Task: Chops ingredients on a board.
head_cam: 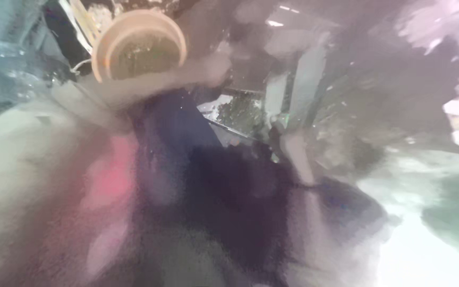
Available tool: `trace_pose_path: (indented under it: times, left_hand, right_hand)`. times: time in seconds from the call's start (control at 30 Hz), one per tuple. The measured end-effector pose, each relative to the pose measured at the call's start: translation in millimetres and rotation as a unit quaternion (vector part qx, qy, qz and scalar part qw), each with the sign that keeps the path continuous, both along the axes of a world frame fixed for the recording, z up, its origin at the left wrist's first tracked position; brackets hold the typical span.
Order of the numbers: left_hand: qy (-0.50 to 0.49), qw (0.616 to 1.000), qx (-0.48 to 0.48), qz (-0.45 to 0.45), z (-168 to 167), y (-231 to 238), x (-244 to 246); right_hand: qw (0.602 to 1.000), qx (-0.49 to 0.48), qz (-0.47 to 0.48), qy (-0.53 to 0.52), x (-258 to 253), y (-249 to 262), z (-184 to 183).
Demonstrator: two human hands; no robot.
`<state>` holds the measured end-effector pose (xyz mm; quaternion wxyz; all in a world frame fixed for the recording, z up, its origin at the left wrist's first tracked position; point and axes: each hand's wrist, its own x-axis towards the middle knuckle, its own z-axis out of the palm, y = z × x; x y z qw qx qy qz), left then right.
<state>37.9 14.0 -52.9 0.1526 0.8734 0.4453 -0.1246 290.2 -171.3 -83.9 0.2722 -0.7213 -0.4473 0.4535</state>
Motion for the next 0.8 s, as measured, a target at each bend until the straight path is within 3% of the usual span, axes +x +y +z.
trace_pose_path:
  times: [0.17, 0.4, 0.5, 0.67, 0.8]
  left_hand:
    - [-0.076, 0.995, 0.047, -0.051, -30.8, 36.2, 12.5]
    - [-0.088, 0.994, 0.06, 0.013, -53.5, 35.5, 28.6]
    - [-0.084, 0.993, 0.043, 0.071, -36.0, 31.3, 23.7]
    - [-0.185, 0.959, -0.04, 0.209, 3.2, 17.7, 16.9]
    - [-0.189, 0.953, 0.009, 0.237, -1.9, 30.1, 6.0]
  right_hand:
    - [1.0, -0.008, -0.015, 0.003, -4.4, 2.3, 0.0]
    - [0.999, 0.012, -0.019, 0.039, -0.1, 0.2, 2.6]
    - [0.998, 0.023, -0.019, 0.063, -1.9, 0.7, 4.5]
    - [0.997, -0.004, -0.037, 0.064, -4.6, 3.9, 9.8]
    - [0.998, -0.014, -0.034, 0.041, -4.6, 4.1, 10.9]
